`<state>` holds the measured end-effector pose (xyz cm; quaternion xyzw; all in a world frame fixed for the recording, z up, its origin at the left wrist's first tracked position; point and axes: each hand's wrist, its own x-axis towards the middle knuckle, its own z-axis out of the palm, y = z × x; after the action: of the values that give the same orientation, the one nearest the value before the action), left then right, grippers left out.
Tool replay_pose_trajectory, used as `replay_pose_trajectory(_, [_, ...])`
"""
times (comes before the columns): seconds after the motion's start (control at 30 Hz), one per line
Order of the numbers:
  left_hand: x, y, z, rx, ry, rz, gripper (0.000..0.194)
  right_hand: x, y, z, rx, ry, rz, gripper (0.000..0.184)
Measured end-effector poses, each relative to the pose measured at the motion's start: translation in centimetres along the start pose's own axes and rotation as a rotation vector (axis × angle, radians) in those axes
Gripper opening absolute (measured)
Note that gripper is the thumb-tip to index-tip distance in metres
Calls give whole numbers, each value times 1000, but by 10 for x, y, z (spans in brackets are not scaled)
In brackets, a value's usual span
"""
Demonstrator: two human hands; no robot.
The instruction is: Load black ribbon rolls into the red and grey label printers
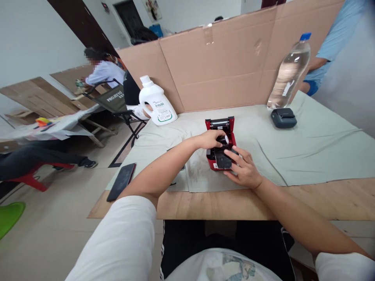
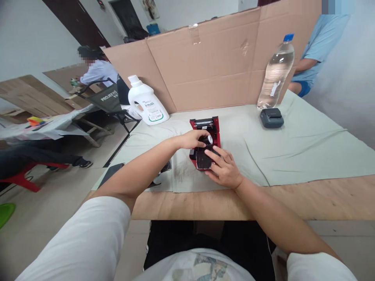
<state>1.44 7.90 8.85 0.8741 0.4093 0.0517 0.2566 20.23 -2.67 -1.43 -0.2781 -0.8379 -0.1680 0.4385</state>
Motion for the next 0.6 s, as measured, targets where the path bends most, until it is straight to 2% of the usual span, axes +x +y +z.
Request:
replay_pose_trajectory(0.1, [9, 2, 7, 214, -37, -87, 43, 0, 0, -1, 34, -4, -5, 15])
replay_pose_trajectory(0.23, [14, 8, 11, 334, -64, -136, 46, -1, 1, 0, 68, -24, 23, 20])
replay_pose_trajectory(0.37, [15, 8, 14, 330, -46, -143, 46, 0, 0, 1, 67, -37, 42, 20])
replay_pose_trajectory(0.6, [13, -6, 22, 209, 45, -83, 41, 3, -1, 0, 41, -19, 41, 27])
